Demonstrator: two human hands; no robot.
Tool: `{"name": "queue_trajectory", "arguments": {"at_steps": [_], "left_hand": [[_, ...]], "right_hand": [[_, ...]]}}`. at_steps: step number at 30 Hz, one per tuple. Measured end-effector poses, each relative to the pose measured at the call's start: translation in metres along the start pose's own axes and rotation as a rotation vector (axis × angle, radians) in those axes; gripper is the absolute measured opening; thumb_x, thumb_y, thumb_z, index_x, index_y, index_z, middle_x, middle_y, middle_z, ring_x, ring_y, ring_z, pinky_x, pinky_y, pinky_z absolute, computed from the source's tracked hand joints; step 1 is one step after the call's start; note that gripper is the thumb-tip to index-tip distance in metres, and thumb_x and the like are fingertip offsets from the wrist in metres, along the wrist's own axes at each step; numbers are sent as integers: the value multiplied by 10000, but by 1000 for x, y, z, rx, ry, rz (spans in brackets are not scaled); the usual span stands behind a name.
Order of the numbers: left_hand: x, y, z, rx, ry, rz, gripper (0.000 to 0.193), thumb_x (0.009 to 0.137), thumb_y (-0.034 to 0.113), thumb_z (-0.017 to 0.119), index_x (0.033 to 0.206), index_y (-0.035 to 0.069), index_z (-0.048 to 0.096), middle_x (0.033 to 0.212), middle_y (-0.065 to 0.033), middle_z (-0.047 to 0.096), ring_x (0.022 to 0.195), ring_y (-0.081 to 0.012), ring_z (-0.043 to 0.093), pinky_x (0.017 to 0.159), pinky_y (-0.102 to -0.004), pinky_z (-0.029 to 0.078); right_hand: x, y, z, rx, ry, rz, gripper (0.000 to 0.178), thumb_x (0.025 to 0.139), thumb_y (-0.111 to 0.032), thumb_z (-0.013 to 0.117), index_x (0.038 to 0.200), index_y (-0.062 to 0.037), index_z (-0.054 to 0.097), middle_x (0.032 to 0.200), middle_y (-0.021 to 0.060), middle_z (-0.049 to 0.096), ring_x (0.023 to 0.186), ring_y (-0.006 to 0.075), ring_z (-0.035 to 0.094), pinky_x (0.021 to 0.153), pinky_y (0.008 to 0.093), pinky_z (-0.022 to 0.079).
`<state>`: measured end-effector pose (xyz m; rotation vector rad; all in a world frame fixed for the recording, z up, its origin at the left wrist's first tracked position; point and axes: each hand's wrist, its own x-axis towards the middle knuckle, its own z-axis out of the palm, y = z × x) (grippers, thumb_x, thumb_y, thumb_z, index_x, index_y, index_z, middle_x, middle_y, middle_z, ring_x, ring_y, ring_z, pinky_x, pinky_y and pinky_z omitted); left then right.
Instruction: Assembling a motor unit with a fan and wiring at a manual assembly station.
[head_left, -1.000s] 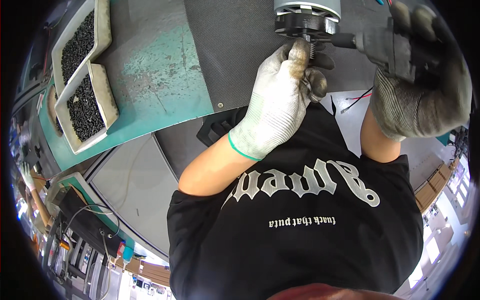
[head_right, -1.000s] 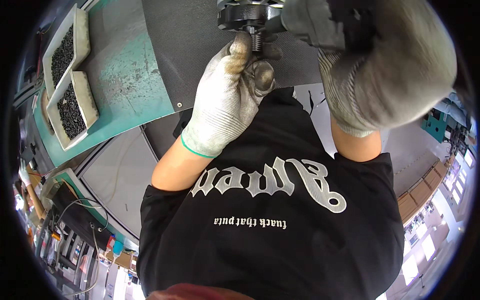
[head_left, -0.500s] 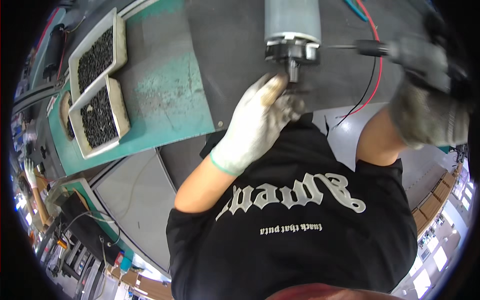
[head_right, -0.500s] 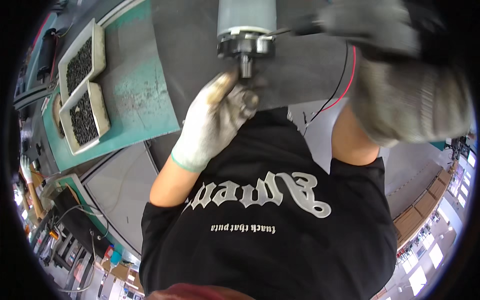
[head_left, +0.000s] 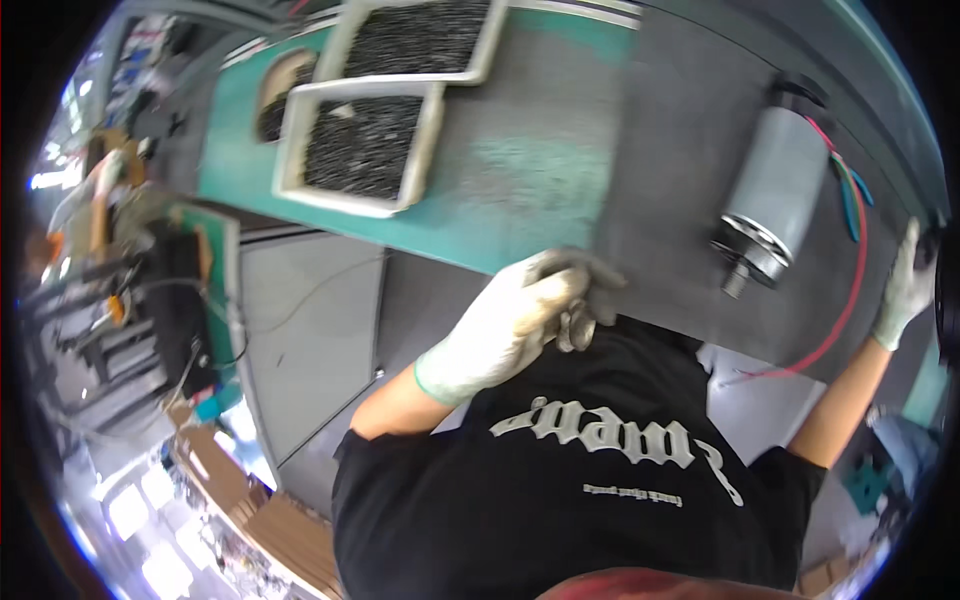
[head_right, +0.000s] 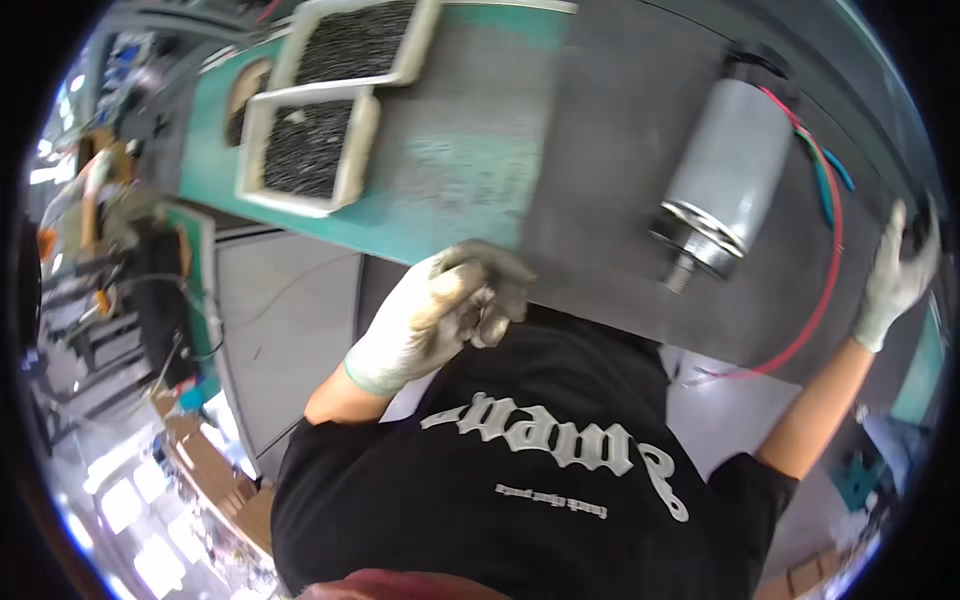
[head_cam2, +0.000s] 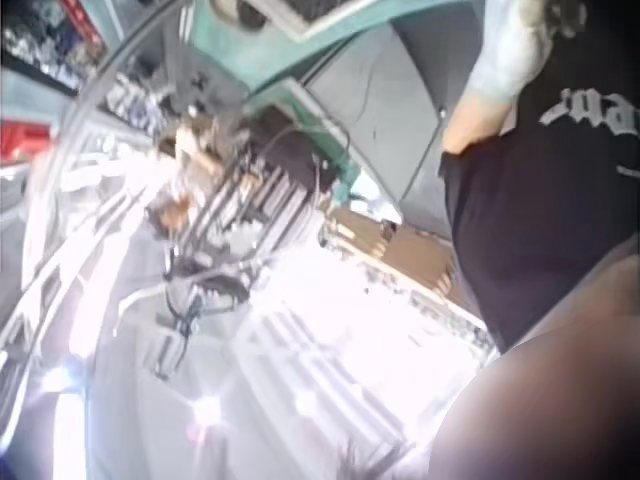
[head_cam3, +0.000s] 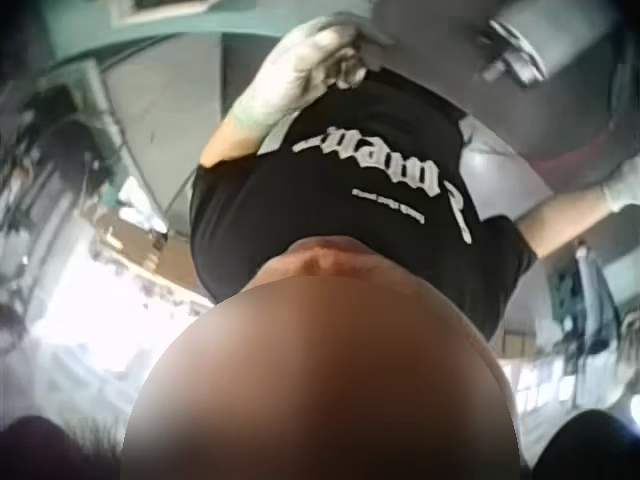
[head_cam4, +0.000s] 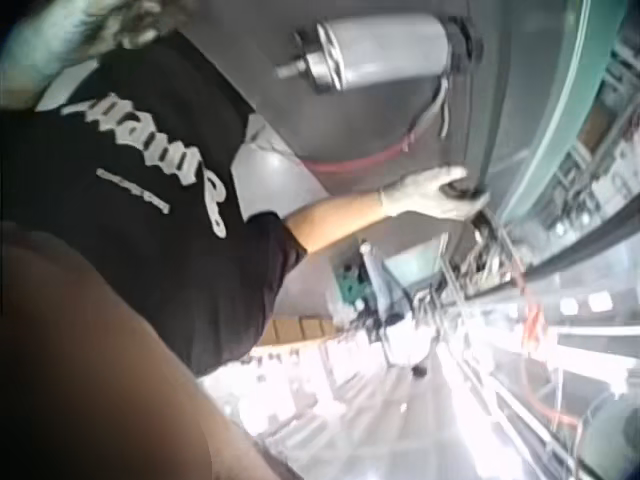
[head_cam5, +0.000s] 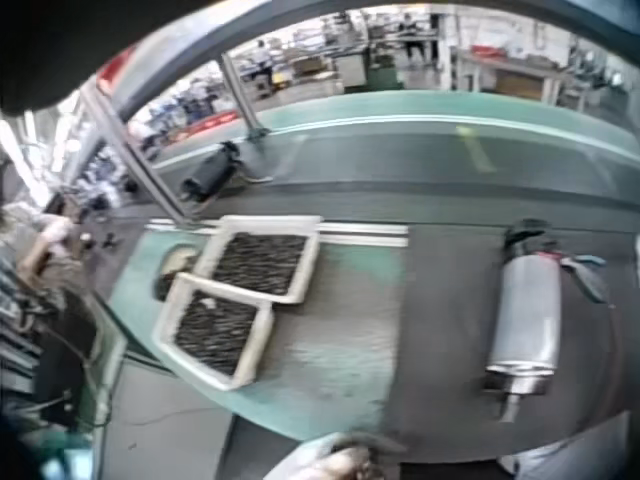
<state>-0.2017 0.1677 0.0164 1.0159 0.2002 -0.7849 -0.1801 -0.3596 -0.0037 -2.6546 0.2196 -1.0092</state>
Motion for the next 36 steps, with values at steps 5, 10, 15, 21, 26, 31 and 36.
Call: {"name": "queue_trajectory", "arguments": {"at_steps": [5, 10, 15, 21, 26, 31, 36], "left_hand": [[5, 72, -44, 1013, 801, 649, 245, 949, 206, 574, 1020, 5, 694, 775, -81, 670, 659, -157, 611, 645, -306, 506], [13, 191, -187, 1590, 1298, 676, 276, 901, 248, 610, 1035, 32, 716, 992, -196, 726, 935, -367, 701, 858, -437, 532], [51, 237, -281, 1943, 1138, 348, 309, 890, 277, 616, 1108, 76, 702, 1127, -169, 699, 1074, -373, 644, 944, -455, 501], [78, 240, -295, 2182, 1013, 200, 417, 906, 301, 617, 1269, 97, 617, 1254, -163, 638, 1188, -362, 573, 1030, -436, 457], [69, 241, -301, 2028, 936, 338, 333, 907, 227, 623, 1157, 14, 674, 1141, -241, 674, 1108, -388, 624, 973, -444, 491], [68, 231, -302, 2049, 942, 389, 351, 904, 192, 629, 1210, 23, 654, 1172, -244, 659, 1119, -400, 615, 959, -438, 490], [69, 226, -315, 2100, 843, 549, 271, 924, 209, 599, 1130, 36, 630, 1135, -236, 637, 1043, -429, 613, 915, -481, 497]], "right_hand": [[-5, 44, 51, -261, -615, -366, 466, 1003, -190, 482, 1460, -101, 478, 1546, 149, 388, 1427, 397, 320, 1184, 456, 278], [-27, 25, 47, -148, -561, -182, 518, 1032, -319, 432, 1484, -66, 415, 1506, 183, 419, 1397, 383, 371, 1153, 443, 316], [-38, -16, 54, -159, -446, -151, 594, 973, -259, 596, 1498, -68, 395, 1436, 230, 461, 1353, 389, 415, 1130, 449, 339], [-42, -14, 61, -180, -366, -68, 568, 958, -269, 614, 1469, -86, 446, 1421, 225, 478, 1311, 403, 453, 1108, 457, 364], [-42, -11, 64, -217, -378, -11, 567, 956, -281, 612, 1468, -98, 451, 1425, 227, 480, 1318, 400, 452, 1111, 461, 363], [-46, -5, 62, -250, -354, -56, 565, 954, -273, 611, 1466, -98, 452, 1414, 233, 491, 1313, 407, 456, 1104, 463, 372], [-45, -25, 60, -231, -319, -73, 560, 957, -253, 600, 1473, -101, 443, 1391, 243, 499, 1291, 414, 466, 1076, 467, 397]]}}
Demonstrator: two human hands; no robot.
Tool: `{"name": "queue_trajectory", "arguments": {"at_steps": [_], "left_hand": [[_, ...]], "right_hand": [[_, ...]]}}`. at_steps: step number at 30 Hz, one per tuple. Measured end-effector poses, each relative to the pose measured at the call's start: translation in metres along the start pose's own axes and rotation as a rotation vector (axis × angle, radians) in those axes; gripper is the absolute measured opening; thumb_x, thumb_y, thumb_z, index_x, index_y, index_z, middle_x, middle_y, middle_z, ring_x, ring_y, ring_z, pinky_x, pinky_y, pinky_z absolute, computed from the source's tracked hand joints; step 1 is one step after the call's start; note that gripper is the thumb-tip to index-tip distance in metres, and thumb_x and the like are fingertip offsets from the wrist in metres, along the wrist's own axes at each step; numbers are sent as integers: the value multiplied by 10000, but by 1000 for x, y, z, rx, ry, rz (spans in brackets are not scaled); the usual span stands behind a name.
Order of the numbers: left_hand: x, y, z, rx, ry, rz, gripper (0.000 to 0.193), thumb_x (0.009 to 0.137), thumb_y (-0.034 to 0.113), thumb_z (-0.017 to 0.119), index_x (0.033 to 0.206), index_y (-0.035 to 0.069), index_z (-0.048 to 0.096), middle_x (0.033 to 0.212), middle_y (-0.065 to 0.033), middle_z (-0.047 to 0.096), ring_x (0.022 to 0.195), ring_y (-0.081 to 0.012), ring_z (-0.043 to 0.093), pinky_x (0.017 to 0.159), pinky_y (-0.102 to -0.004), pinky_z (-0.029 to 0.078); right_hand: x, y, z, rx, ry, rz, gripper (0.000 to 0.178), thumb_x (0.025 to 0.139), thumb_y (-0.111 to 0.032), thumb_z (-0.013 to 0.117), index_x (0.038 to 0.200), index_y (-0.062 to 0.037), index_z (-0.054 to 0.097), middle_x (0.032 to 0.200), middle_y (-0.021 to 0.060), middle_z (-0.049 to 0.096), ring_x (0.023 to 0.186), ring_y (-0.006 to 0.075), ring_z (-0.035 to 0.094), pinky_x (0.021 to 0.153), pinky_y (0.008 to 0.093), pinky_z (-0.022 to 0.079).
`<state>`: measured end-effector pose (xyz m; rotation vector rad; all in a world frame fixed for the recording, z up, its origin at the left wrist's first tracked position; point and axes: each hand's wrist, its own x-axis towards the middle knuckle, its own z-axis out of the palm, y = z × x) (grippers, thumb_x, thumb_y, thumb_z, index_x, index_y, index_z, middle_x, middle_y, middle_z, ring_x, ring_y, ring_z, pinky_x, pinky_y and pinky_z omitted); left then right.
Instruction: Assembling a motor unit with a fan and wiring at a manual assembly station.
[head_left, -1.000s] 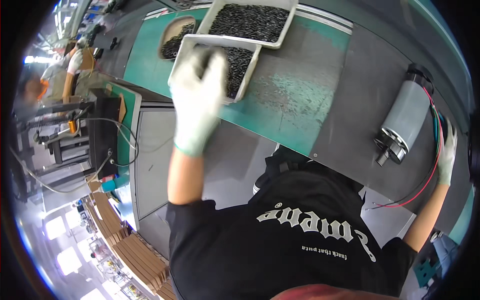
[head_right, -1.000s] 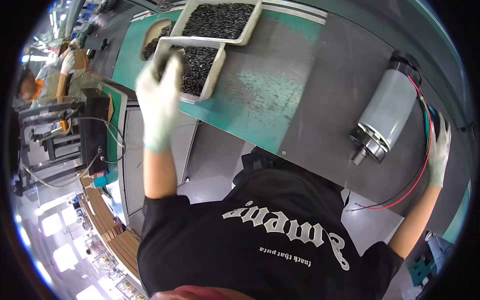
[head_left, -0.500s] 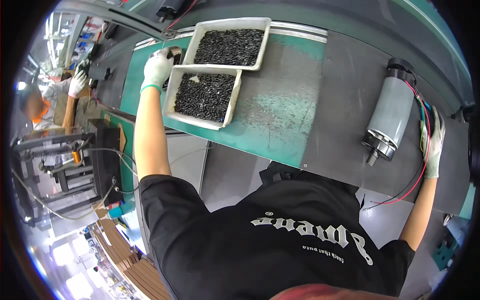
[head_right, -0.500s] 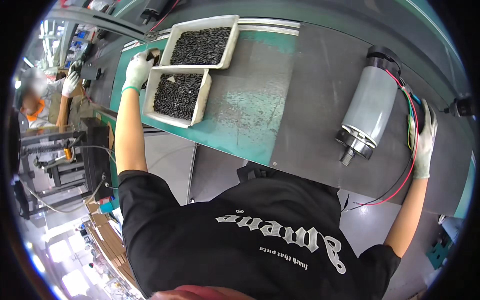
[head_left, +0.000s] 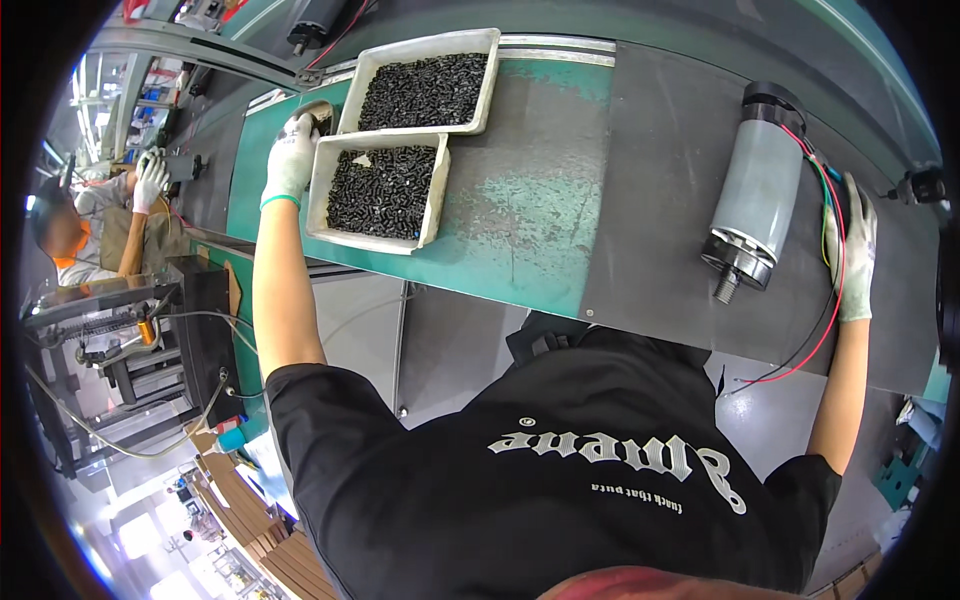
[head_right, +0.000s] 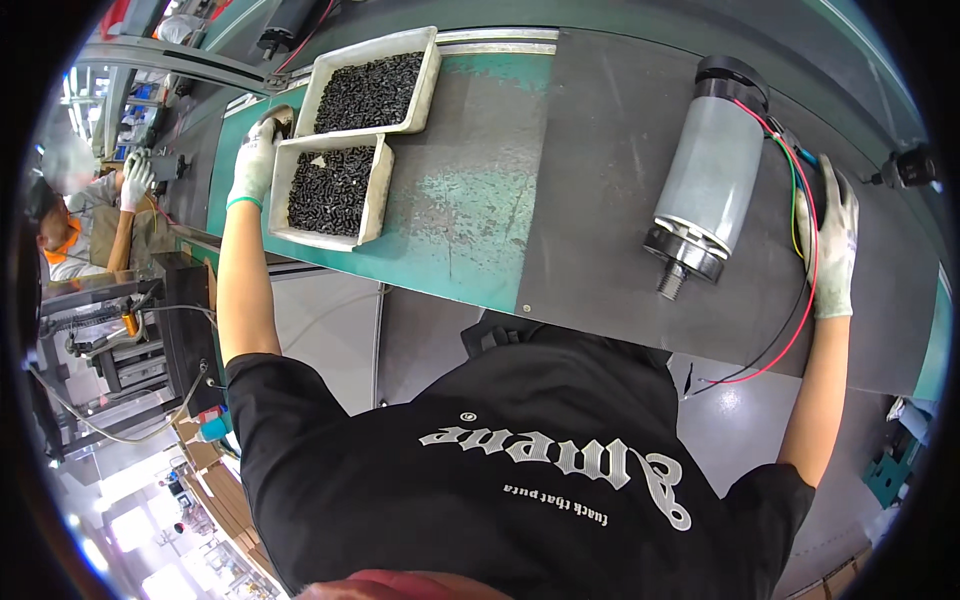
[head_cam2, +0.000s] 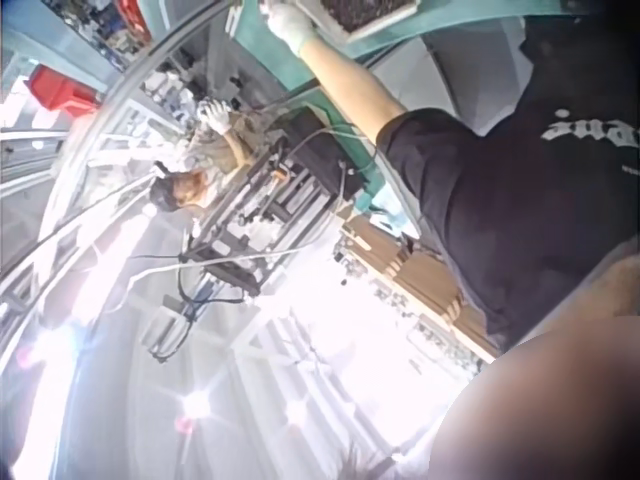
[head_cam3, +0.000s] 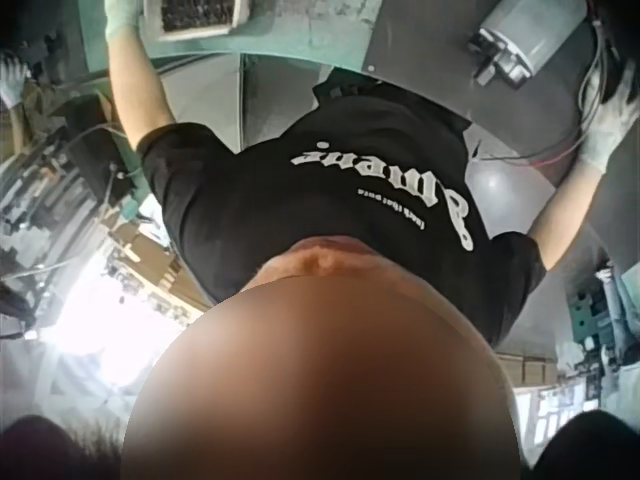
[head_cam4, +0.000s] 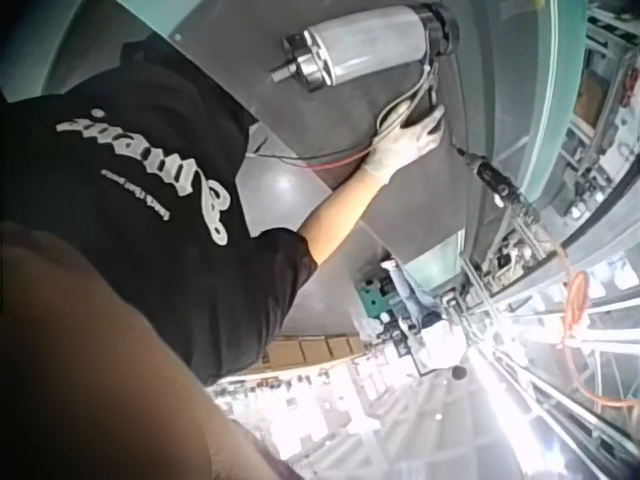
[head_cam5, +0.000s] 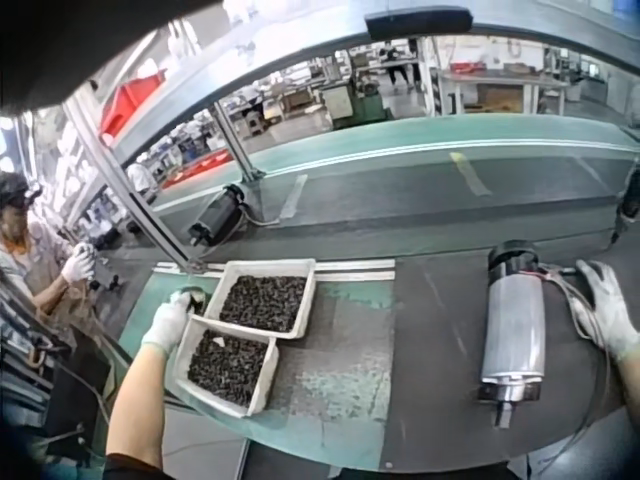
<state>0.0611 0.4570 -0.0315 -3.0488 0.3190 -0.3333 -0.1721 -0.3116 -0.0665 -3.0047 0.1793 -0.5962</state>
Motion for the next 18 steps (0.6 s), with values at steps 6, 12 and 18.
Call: {"name": "queue_trajectory", "arguments": {"at_steps": [6, 12, 18], "left_hand": [[-5, -23, -6, 22, 249, -206, 295, 935, 228, 576, 1122, 6, 629, 1129, -247, 647, 1003, -444, 632, 880, -483, 514], [-11, -4, -31, -534, 339, -259, 297, 909, 119, 587, 1164, -29, 627, 1080, -138, 679, 938, -257, 646, 879, -341, 500], [-35, 47, -75, -1213, 321, -230, 243, 920, 37, 602, 1161, 8, 587, 993, -56, 627, 781, -93, 562, 731, -233, 477]], "right_hand": [[30, 2, -15, -179, -188, -247, 509, 961, -192, 544, 1432, -35, 433, 1332, 300, 483, 1259, 453, 460, 1062, 482, 389], [51, 91, -6, 455, -12, 93, 393, 1025, -232, 479, 1350, -11, 482, 1192, 143, 595, 961, 197, 579, 882, 333, 461], [42, -17, -88, 1138, 13, 451, 488, 972, -146, 600, 1425, -14, 477, 1239, 56, 607, 870, 60, 527, 820, 244, 452]]}}
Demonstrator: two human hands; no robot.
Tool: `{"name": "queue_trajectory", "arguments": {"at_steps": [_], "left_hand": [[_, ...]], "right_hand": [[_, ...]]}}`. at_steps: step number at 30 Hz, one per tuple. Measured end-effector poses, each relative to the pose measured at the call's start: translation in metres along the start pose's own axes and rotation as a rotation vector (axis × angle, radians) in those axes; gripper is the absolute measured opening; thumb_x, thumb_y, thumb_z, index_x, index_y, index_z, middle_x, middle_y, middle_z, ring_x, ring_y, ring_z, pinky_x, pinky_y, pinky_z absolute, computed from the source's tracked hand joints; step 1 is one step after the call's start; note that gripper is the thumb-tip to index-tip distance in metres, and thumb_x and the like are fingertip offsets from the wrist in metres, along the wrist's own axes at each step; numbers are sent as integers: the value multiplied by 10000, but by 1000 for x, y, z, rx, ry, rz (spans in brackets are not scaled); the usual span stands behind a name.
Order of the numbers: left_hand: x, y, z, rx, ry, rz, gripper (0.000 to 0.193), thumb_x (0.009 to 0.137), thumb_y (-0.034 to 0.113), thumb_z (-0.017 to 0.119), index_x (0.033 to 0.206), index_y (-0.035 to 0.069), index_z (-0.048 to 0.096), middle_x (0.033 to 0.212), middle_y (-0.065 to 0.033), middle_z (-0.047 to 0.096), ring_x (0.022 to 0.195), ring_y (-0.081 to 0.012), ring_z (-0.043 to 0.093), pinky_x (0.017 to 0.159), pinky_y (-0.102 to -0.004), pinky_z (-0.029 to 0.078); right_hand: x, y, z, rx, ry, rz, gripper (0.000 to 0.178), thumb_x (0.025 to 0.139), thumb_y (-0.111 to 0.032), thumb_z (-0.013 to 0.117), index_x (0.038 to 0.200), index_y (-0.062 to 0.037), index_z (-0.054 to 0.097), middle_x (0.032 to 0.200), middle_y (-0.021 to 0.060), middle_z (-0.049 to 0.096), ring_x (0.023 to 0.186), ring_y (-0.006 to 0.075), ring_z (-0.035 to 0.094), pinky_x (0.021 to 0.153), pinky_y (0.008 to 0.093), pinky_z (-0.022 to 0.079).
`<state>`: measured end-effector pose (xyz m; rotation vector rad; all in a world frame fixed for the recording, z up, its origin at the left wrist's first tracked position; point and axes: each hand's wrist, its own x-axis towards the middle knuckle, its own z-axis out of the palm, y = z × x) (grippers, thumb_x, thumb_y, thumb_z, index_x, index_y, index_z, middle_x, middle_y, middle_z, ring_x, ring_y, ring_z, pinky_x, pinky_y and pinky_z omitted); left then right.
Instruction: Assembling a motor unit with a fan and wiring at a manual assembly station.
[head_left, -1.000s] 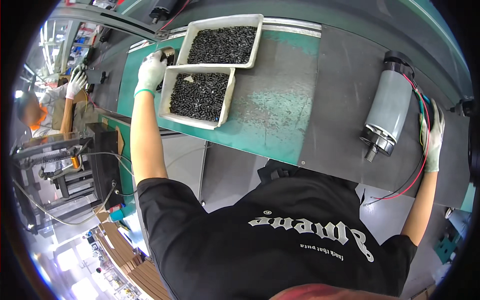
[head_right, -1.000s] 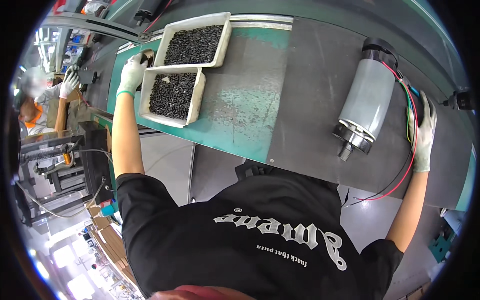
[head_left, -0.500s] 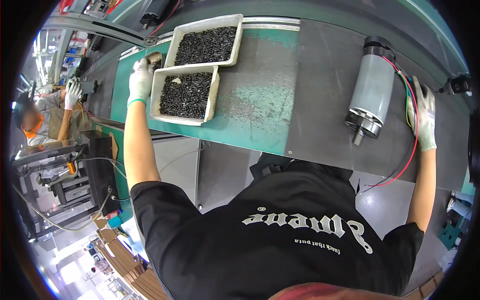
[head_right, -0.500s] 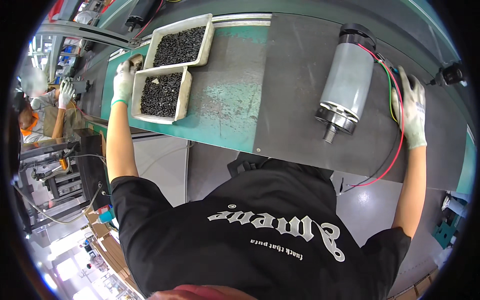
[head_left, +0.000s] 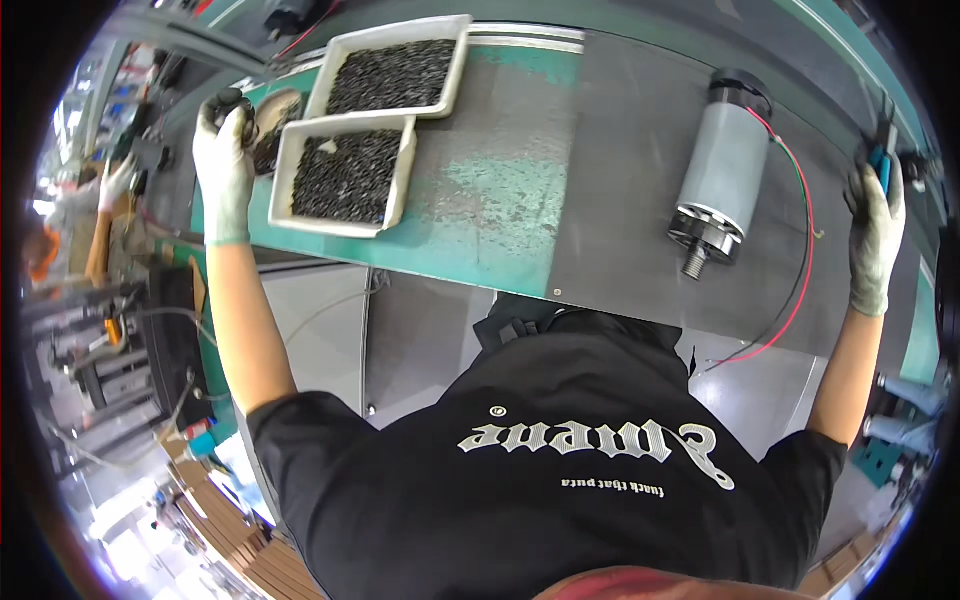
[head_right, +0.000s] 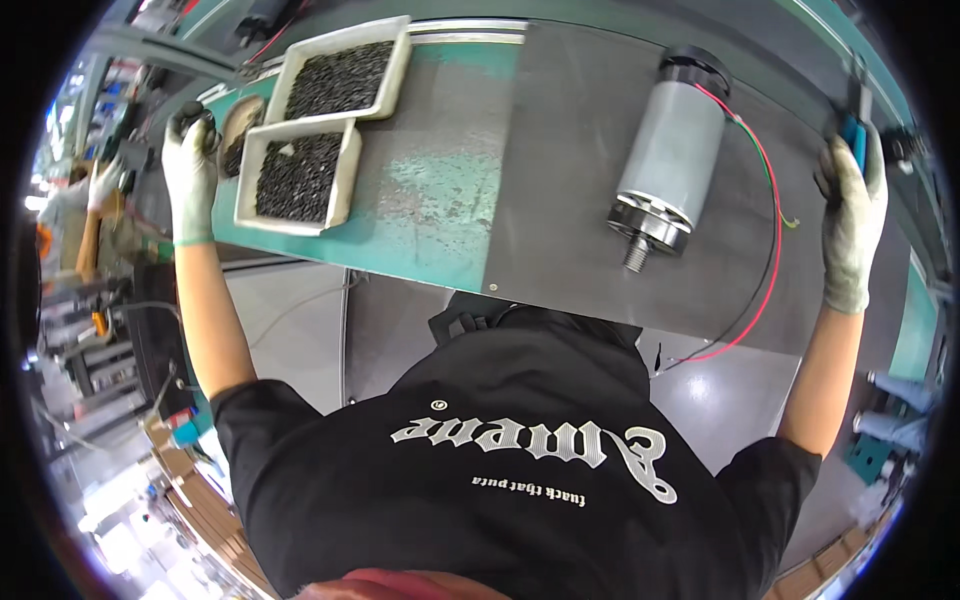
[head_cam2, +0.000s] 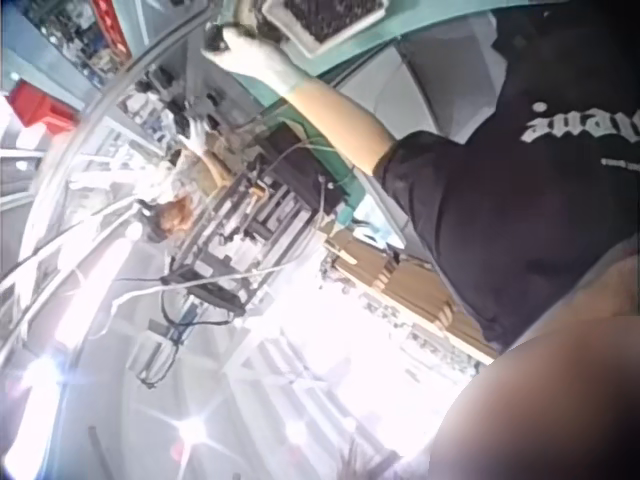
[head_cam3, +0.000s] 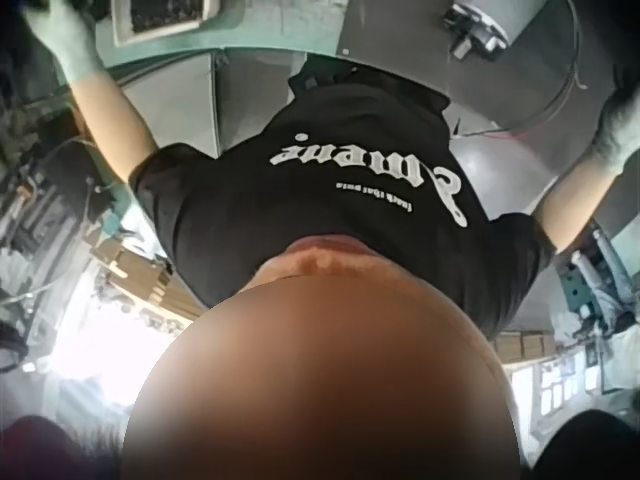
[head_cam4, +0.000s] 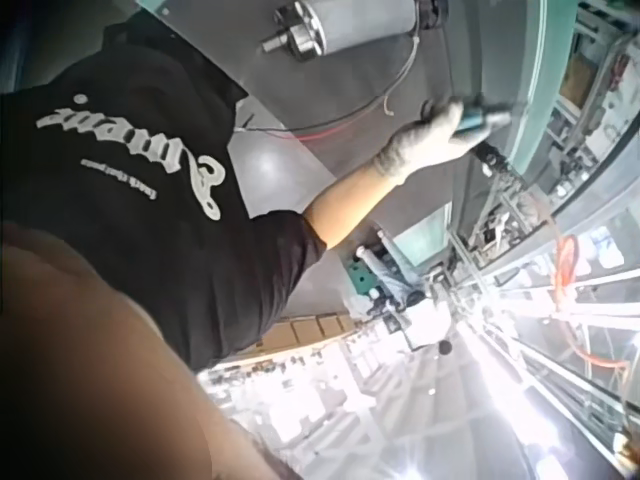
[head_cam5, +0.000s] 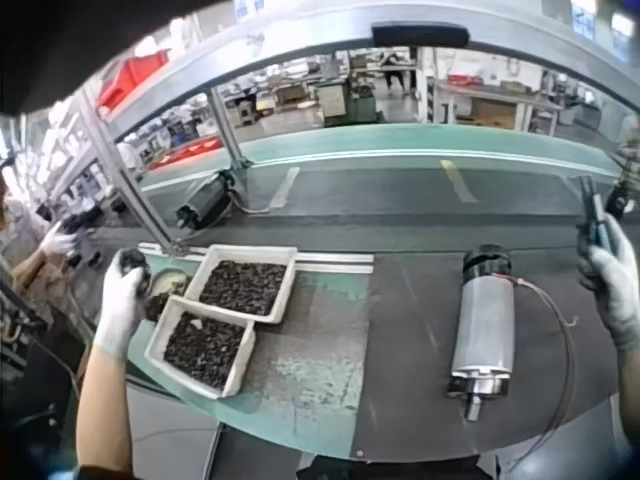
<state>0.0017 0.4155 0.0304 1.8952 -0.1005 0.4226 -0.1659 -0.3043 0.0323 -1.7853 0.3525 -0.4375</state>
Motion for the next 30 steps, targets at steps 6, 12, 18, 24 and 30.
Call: {"name": "queue_trajectory", "arguments": {"at_steps": [6, 12, 18, 24, 30], "left_hand": [[-93, 144, 187, -676, -573, 79, 308, 910, 126, 658, 1184, 23, 560, 975, -66, 605, 802, -127, 577, 701, -245, 483], [-112, 197, 247, -877, -745, 156, 345, 807, 159, 651, 1058, -14, 491, 930, -103, 561, 767, -182, 581, 711, -311, 523], [-131, 213, 268, -763, -470, 110, 262, 742, 48, 575, 979, 15, 467, 779, -51, 508, 656, -124, 498, 603, -248, 438], [-128, 220, 260, -666, -438, 78, 248, 705, 1, 516, 945, 29, 461, 753, -28, 488, 636, -90, 451, 579, -225, 398], [-132, 219, 258, -629, -424, 78, 243, 712, -11, 506, 948, 32, 464, 770, -27, 493, 639, -91, 449, 581, -225, 395]], "right_hand": [[-79, -104, 91, -574, -366, -859, 440, 952, -116, 594, 1374, -6, 534, 1343, 90, 575, 1057, 120, 591, 911, 275, 480], [-73, -164, 116, -808, -390, -1092, 588, 750, -373, 670, 1138, 67, 702, 1050, 195, 724, 848, 261, 610, 736, 360, 515], [-88, -173, 113, -1042, -337, -1030, 580, 764, -432, 649, 1132, 8, 737, 936, 105, 729, 827, 229, 605, 699, 347, 520], [-87, -169, 116, -965, -315, -1048, 573, 758, -434, 640, 1134, -14, 743, 889, 86, 716, 820, 230, 603, 706, 345, 524], [-84, -158, 116, -918, -288, -1171, 563, 717, -387, 654, 1139, -25, 744, 920, 102, 709, 826, 233, 607, 701, 339, 528]]}}
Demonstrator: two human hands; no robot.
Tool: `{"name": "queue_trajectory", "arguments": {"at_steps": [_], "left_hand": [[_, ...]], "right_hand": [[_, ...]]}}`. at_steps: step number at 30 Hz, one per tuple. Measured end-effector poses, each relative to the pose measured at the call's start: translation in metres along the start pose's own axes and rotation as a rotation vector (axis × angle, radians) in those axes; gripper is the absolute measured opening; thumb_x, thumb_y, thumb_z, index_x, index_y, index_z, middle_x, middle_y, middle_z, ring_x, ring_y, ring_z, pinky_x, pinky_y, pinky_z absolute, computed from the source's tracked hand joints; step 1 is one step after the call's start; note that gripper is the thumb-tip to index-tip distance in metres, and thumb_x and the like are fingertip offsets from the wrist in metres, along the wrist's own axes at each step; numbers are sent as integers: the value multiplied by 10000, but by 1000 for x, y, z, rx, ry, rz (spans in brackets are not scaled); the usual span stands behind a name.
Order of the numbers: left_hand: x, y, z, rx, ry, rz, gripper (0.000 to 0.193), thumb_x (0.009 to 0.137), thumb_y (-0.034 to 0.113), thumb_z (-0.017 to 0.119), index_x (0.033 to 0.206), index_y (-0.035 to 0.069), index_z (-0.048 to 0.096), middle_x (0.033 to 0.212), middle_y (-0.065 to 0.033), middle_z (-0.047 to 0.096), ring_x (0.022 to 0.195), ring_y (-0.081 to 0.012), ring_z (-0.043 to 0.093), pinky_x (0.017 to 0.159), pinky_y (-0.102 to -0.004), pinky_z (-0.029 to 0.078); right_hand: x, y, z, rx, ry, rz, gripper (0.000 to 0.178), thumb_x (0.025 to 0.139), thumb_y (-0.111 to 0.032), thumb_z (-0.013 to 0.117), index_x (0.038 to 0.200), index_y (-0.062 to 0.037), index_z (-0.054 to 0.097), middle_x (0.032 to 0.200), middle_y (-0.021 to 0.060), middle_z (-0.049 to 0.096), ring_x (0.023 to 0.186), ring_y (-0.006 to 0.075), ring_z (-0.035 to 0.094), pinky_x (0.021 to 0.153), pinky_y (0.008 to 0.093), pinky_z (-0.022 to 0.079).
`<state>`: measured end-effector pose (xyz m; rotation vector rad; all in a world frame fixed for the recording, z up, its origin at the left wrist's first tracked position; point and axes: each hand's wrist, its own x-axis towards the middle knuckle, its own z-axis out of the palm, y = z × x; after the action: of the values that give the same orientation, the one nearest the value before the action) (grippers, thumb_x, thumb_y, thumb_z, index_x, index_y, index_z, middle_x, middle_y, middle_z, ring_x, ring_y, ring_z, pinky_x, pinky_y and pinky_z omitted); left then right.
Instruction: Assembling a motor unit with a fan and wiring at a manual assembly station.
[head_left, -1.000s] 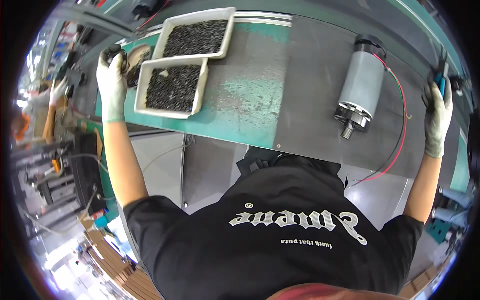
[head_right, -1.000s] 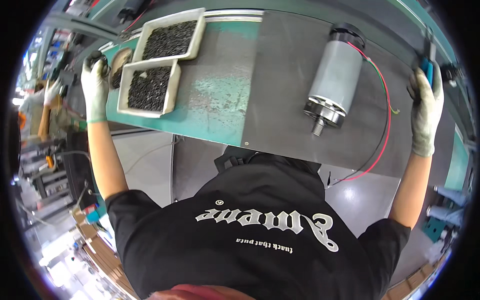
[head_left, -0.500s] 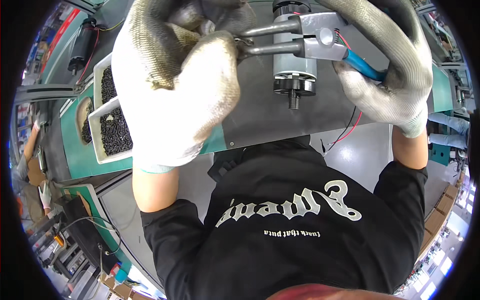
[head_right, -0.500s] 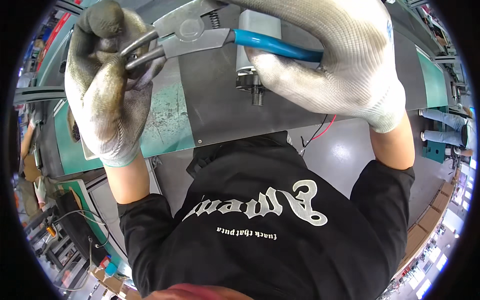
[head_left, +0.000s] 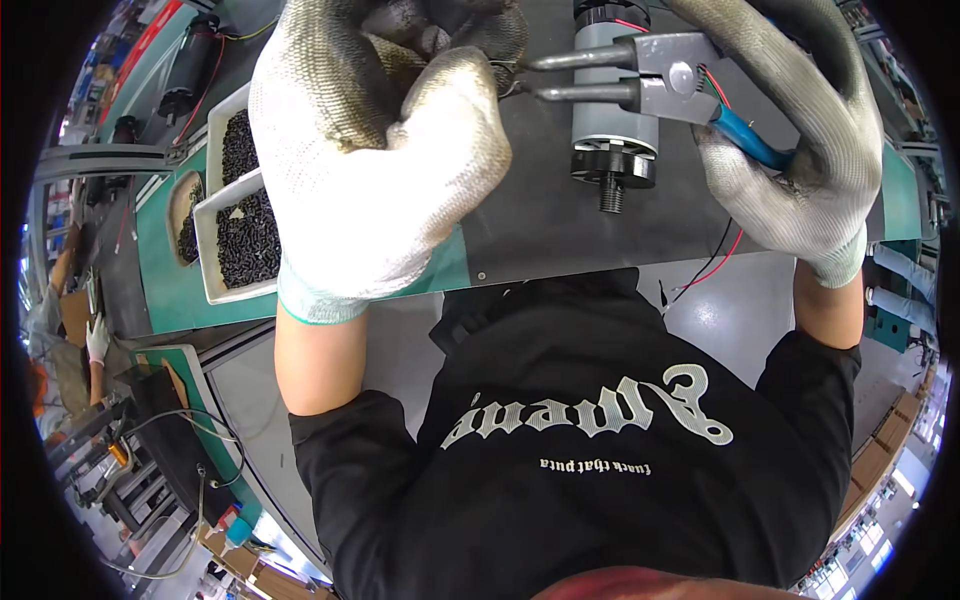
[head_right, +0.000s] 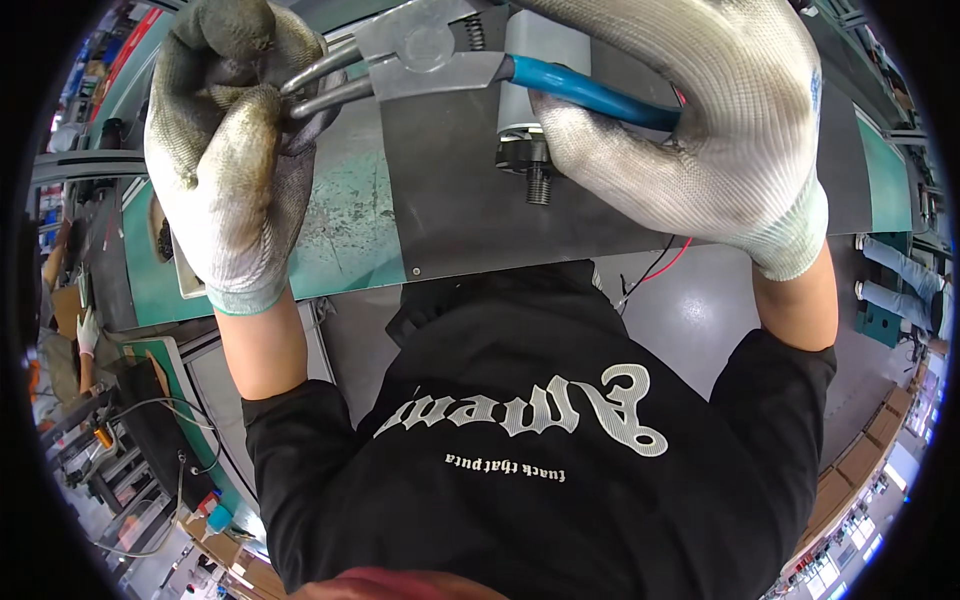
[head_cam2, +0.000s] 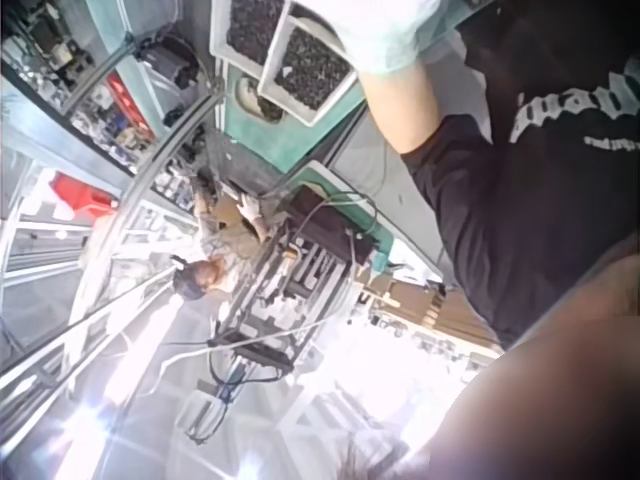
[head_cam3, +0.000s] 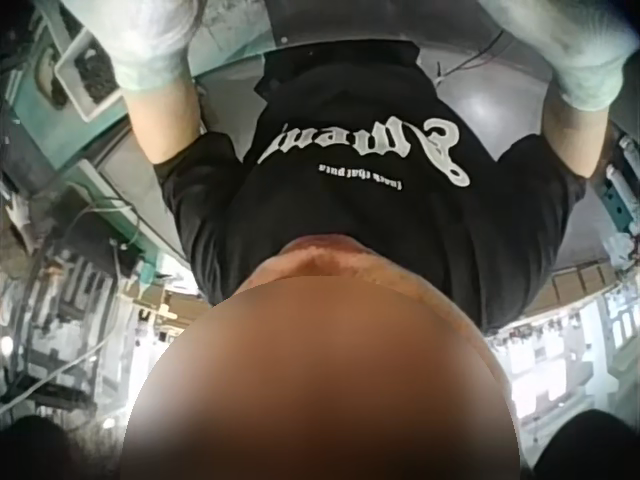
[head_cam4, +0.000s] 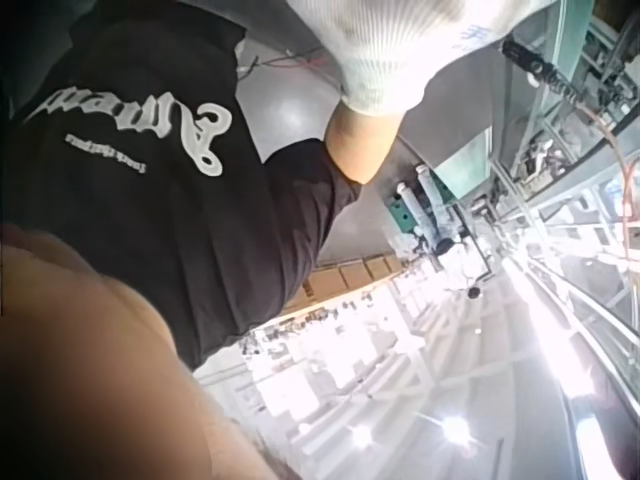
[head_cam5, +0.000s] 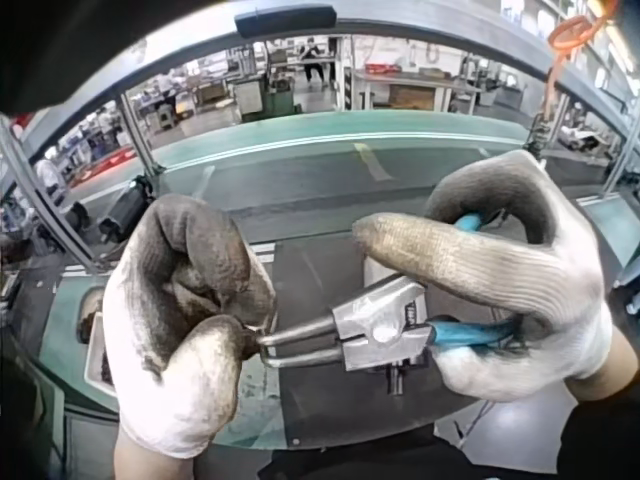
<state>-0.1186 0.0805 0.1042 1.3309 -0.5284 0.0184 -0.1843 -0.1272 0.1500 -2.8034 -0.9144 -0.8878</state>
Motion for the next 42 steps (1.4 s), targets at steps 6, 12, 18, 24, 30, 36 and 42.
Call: {"name": "queue_trajectory", "arguments": {"at_steps": [6, 12, 18, 24, 30, 36, 42], "left_hand": [[-2, -10, -6, -66, -7, -8, 240, 733, -12, 536, 958, 33, 466, 771, -33, 492, 632, -88, 443, 564, -217, 368], [-1, -22, -3, -310, -42, -177, 260, 784, -39, 547, 1035, 11, 501, 766, -46, 493, 612, -95, 443, 546, -220, 337], [-50, -65, -7, -449, -293, -619, 453, 985, 420, 535, 1167, 14, 620, 1005, -106, 629, 815, -149, 614, 703, -272, 499], [-117, -101, 42, -884, -22, -1112, 483, 1018, 401, 538, 1261, -16, 513, 1120, -166, 653, 877, -177, 655, 768, -303, 549], [-108, -111, 58, -472, -44, -948, 282, 956, 166, 633, 1153, -25, 566, 906, -92, 666, 725, -151, 656, 652, -291, 555], [-109, -112, 55, 432, -242, -487, 247, 921, 131, 655, 1057, -69, 602, 689, -90, 650, 564, -134, 633, 556, -309, 539], [-102, -102, 62, 257, -113, -800, 281, 949, 186, 635, 1060, -71, 608, 663, -91, 642, 539, -138, 613, 526, -312, 510]], "right_hand": [[4, -7, -3, 71, -91, 213, 550, 668, -324, 674, 1124, -24, 745, 888, 106, 689, 818, 236, 615, 693, 348, 533], [-8, -7, 26, 16, -44, 154, 440, 588, -48, 669, 1027, -14, 684, 867, 150, 638, 759, 302, 636, 690, 382, 538], [-77, 50, 77, 419, 300, 656, 306, 788, -101, 566, 1077, -3, 585, 899, 25, 542, 807, 118, 512, 762, 251, 461], [-115, 64, 86, 777, 294, 1094, 264, 844, -141, 558, 1072, -21, 613, 897, 51, 620, 787, 152, 602, 762, 271, 503], [-116, 62, 94, 1112, 403, 1374, 260, 867, -157, 546, 1076, -26, 628, 900, 71, 654, 781, 178, 642, 744, 292, 529], [-122, 58, 108, 1426, 507, 1621, 260, 887, -171, 537, 1079, -30, 640, 902, 87, 682, 775, 201, 676, 730, 309, 550], [-127, 61, 115, 1721, 485, 1548, 231, 914, -186, 534, 1036, -38, 664, 850, 101, 713, 771, 240, 706, 663, 353, 574]]}}
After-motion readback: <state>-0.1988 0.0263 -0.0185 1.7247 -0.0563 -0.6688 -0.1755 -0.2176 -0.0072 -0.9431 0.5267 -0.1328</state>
